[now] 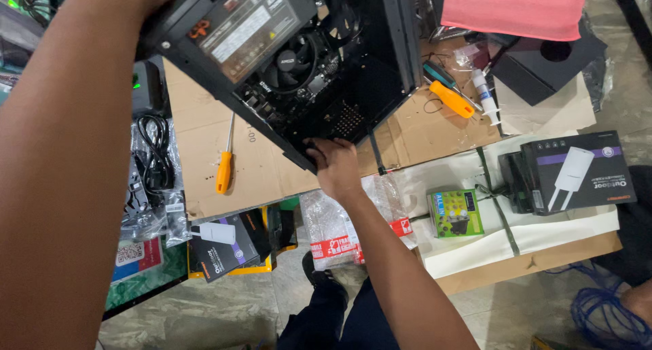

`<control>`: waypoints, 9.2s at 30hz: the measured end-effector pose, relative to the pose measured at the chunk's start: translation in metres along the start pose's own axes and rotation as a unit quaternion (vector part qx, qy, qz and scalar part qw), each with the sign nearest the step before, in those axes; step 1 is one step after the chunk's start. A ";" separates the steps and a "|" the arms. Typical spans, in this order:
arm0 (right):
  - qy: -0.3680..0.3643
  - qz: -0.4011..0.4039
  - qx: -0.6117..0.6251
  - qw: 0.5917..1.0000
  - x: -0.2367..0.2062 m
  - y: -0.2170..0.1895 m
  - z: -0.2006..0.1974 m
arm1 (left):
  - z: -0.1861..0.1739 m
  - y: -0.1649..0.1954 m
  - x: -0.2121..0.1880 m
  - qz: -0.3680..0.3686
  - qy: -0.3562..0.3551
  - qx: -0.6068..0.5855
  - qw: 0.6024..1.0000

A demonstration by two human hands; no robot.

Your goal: The person works on a desktop computer tower on a cluttered workbench. They route and connect black cables at the rear of the case, open the side panel, reach inside to adjust components and wiring, reposition the case, and continue arranging cables and internal parts by hand.

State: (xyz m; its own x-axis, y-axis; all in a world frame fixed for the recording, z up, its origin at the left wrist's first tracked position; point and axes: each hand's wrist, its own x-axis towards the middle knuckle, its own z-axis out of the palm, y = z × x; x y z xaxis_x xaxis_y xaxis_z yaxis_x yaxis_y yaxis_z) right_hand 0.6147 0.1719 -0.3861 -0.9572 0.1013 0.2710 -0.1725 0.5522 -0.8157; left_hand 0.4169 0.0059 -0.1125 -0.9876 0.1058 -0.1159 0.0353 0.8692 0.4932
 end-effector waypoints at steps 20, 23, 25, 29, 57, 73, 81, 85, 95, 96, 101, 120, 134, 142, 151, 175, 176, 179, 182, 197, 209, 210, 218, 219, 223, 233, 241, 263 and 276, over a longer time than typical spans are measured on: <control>0.030 0.265 0.422 0.867 0.023 0.024 -0.002 | 0.002 0.019 0.012 0.004 0.023 0.028 0.999; 0.082 0.325 0.390 0.858 0.029 0.024 0.000 | -0.001 0.012 0.027 0.084 0.060 0.052 0.993; 0.109 0.322 0.255 0.905 0.028 0.018 0.000 | -0.002 0.000 0.034 0.051 0.029 0.031 0.998; 0.155 0.182 0.150 0.959 0.024 -0.007 0.005 | -0.011 -0.019 0.049 -0.013 -0.021 -0.006 1.000; 0.172 0.237 -0.014 0.956 0.040 -0.046 0.052 | -0.037 -0.033 0.040 0.136 0.009 -0.019 0.990; 0.157 0.242 0.128 0.949 0.000 0.016 0.052 | 0.003 0.013 -0.033 0.205 0.098 0.068 0.971; 0.155 0.276 0.473 0.822 -0.010 0.051 0.060 | 0.016 0.030 -0.057 0.209 0.113 0.082 0.968; 0.122 0.318 0.522 0.782 -0.014 0.056 0.057 | 0.018 0.036 -0.067 0.221 0.120 0.089 0.964; 0.144 0.321 0.463 0.814 -0.010 0.045 0.053 | 0.021 0.047 -0.074 0.169 0.087 0.101 0.977; 0.150 0.329 0.420 0.832 -0.006 0.041 0.053 | 0.020 0.044 -0.069 0.154 0.076 0.091 0.981; 0.207 0.363 0.328 0.847 0.001 0.006 0.046 | -0.003 0.010 -0.020 0.093 0.034 0.004 0.995; 0.282 0.327 0.411 0.803 0.024 -0.043 0.052 | -0.025 -0.078 0.106 0.064 -0.105 -0.131 0.984; 0.295 0.336 0.385 0.807 0.015 -0.048 0.054 | -0.030 -0.036 0.060 0.085 -0.049 -0.076 0.992; 0.295 0.306 0.392 0.816 0.012 -0.046 0.058 | -0.028 -0.045 0.069 0.076 -0.061 -0.063 0.993; 0.294 0.304 0.388 0.819 0.012 -0.051 0.054 | -0.027 -0.062 0.081 0.061 -0.025 0.006 0.998; 0.298 0.290 0.395 0.819 0.006 -0.054 0.051 | -0.028 -0.063 0.073 0.093 -0.025 -0.017 0.995; 0.299 0.287 0.400 0.818 0.005 -0.054 0.050 | -0.029 -0.066 0.078 0.086 -0.028 -0.013 0.996; 0.303 0.278 0.409 0.815 0.005 -0.056 0.052 | -0.028 -0.076 0.099 0.070 -0.028 0.002 0.997; 0.309 0.265 0.410 0.816 0.004 -0.056 0.055 | -0.025 -0.085 0.111 0.076 -0.042 -0.007 0.996; 0.340 0.243 0.382 0.824 0.009 -0.059 0.059 | -0.036 -0.091 0.109 0.145 -0.089 -0.031 0.985; 0.330 0.257 0.408 0.812 0.014 -0.060 0.064 | -0.046 -0.099 0.129 0.351 -0.162 -0.053 0.921; 0.327 0.256 0.406 0.814 0.015 -0.061 0.063 | -0.044 -0.100 0.128 0.246 -0.133 -0.055 0.958; 0.319 0.282 0.400 0.812 0.016 -0.064 0.059 | -0.044 -0.080 0.102 0.114 -0.149 -0.184 0.965; 0.318 0.287 0.399 0.811 0.017 -0.064 0.058 | -0.045 -0.074 0.097 0.141 -0.152 -0.186 0.960; 0.296 0.310 0.368 0.825 0.018 -0.064 0.051 | -0.044 -0.054 0.065 0.081 -0.104 -0.198 0.971; 0.269 0.356 0.512 0.734 0.008 -0.044 0.043 | -0.041 -0.017 0.015 0.132 0.028 -0.045 0.990; 0.233 0.339 0.563 0.717 -0.010 -0.027 0.048 | -0.033 -0.008 -0.012 0.142 0.042 0.011 0.989; 0.109 0.275 0.679 0.671 -0.041 0.021 0.053 | -0.005 0.008 -0.070 0.251 0.143 0.036 0.957; 0.084 0.400 0.218 0.886 0.011 0.007 0.072 | -0.005 0.002 -0.065 0.239 0.116 0.049 0.963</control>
State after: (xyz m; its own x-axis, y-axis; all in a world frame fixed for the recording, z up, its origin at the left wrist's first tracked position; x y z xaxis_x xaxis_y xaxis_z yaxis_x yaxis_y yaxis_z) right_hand 0.5866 0.1176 -0.4256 -0.7720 0.4574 -0.4414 0.4379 -0.1206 -0.8909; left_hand 0.4809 -0.0016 -0.1000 -0.8616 0.4050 0.3061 0.4981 0.7904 0.3566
